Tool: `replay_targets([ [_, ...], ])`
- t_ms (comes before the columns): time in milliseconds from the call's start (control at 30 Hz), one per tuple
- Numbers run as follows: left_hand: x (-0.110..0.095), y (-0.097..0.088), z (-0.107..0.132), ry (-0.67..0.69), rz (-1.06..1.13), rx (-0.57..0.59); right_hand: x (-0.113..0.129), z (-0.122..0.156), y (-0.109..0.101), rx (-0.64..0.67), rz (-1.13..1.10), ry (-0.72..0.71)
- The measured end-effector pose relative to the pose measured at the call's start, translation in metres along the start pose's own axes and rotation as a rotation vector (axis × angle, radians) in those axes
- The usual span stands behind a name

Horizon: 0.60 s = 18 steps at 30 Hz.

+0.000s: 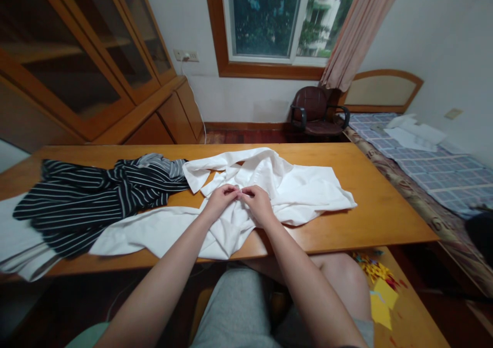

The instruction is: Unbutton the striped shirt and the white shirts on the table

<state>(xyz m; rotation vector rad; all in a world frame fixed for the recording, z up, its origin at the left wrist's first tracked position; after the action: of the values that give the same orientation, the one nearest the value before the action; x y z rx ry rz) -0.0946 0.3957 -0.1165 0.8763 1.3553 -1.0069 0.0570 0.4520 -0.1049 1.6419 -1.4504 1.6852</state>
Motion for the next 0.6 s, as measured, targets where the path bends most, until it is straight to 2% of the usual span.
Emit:
replay_targets([
  [167, 0.0014, 0.0037, -0.0009, -0.062, 0.085, 0.027, -0.0037, 0.0005, 0.0005, -0.043, -0.021, 0.041],
  [300, -0.0006, 0.0029, 0.0006, -0.058, 0.113, 0.020, -0.0032, 0.0011, 0.0006, -0.091, -0.067, 0.088],
  [533, -0.0058, 0.0009, 0.0050, -0.003, 0.003, 0.044, -0.0022, -0.0015, -0.0006, -0.053, -0.079, 0.095],
  [600, -0.0041, -0.0002, 0.0058, 0.006, -0.021, 0.061, -0.0016, -0.0026, -0.0049, -0.095, -0.085, 0.095],
])
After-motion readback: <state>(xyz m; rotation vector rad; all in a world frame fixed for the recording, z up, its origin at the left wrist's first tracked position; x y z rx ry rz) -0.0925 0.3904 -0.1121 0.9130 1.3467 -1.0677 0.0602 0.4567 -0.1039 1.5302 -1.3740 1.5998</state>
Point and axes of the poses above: each hand's wrist, its own z-axis away from the middle knuckle, its own y-axis out of the palm, x = y × z, the point moved 3 cm from there along -z, towards the middle knuckle, and after that the axes turned 1 degree about -y, right-handed, at the moved point
